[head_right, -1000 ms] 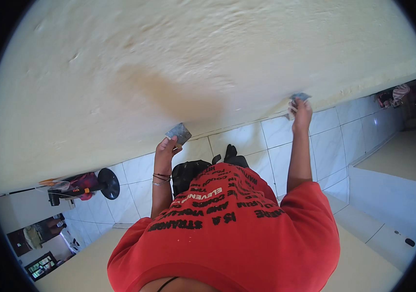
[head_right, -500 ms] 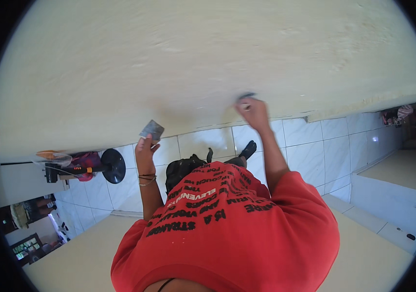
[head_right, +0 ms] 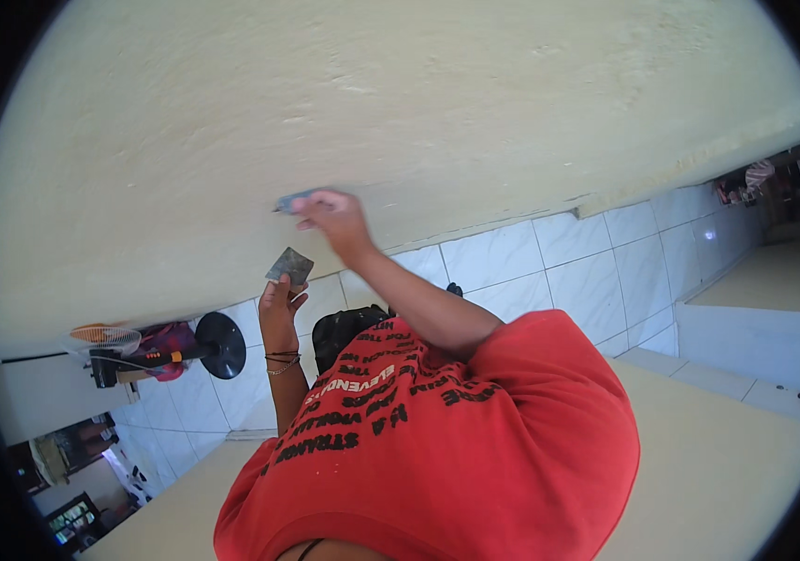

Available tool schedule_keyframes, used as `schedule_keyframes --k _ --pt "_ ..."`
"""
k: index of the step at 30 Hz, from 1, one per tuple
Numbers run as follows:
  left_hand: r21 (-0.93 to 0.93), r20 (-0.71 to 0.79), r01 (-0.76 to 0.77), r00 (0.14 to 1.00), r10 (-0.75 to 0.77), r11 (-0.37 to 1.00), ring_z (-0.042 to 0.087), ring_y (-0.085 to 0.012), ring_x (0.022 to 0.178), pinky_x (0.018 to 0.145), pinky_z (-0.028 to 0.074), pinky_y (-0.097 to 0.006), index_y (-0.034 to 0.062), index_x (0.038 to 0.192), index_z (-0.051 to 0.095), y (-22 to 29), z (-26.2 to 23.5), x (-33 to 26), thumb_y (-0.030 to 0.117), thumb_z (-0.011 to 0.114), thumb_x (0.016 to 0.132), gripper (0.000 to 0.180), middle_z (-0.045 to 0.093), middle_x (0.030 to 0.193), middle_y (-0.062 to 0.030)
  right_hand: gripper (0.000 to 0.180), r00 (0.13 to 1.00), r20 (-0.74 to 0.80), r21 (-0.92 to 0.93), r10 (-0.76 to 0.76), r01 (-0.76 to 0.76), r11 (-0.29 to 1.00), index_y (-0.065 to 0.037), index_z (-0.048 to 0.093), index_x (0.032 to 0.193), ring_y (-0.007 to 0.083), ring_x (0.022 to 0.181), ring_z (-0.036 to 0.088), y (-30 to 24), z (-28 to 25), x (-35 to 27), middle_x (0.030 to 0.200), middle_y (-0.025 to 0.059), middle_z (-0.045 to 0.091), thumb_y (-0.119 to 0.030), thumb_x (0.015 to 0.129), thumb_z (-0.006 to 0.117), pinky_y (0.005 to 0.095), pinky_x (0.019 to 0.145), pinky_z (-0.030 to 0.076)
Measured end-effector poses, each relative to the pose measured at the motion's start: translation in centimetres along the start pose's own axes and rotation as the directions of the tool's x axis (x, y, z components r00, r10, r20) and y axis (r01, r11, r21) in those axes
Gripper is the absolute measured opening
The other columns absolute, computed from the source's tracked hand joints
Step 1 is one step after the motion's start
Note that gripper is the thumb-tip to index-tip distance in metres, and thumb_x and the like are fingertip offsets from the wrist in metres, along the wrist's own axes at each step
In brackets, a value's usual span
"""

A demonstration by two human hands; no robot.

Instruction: The person sands down the texture of an indoor wall using pieces of sandpaper.

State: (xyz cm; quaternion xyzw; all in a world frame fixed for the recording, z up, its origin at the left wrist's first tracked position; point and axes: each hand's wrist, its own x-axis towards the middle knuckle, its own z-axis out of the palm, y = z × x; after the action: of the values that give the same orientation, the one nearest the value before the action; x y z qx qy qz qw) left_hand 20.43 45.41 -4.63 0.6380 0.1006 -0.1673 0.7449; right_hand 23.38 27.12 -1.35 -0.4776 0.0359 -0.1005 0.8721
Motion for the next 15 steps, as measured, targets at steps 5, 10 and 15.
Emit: schedule_keyframes --k 5,10,15 --pt "0.103 0.140 0.048 0.988 -0.062 0.994 0.058 -0.0098 0.080 0.070 0.045 -0.024 0.0066 0.099 0.059 0.3 4.0 1.5 0.029 0.054 0.088 0.026 0.062 0.087 -0.0011 0.013 0.934 -0.354 -0.137 -0.046 -0.003 0.991 -0.004 0.059 0.089 0.0173 0.087 0.062 -5.5 -15.4 -2.6 0.090 0.0094 0.064 -0.015 0.086 0.056 0.0295 0.073 0.048" --pt "0.098 0.205 0.030 0.977 -0.050 0.995 0.057 -0.0092 0.078 0.070 0.045 -0.024 0.0065 0.102 0.059 0.0 9.0 2.1 0.029 0.054 0.088 0.027 0.062 0.087 -0.0007 0.009 0.671 -0.619 -0.504 -0.408 0.058 0.862 -0.004 0.056 0.087 0.0152 0.081 0.060 -17.8 -29.5 -5.9 0.085 0.0064 0.060 -0.013 0.085 0.055 0.0318 0.071 0.052" --pt "0.066 0.244 0.031 0.969 -0.046 0.997 0.059 -0.0124 0.083 0.072 0.047 -0.025 0.0049 0.096 0.057 -0.7 9.7 2.0 0.028 0.054 0.088 0.024 0.062 0.088 -0.0035 0.015 0.644 -0.126 -0.992 -0.754 -0.091 0.088 0.000 0.060 0.083 0.0196 0.068 0.060 -22.5 -30.4 -6.0 0.077 0.0090 0.062 -0.014 0.078 0.062 0.0290 0.058 0.047"
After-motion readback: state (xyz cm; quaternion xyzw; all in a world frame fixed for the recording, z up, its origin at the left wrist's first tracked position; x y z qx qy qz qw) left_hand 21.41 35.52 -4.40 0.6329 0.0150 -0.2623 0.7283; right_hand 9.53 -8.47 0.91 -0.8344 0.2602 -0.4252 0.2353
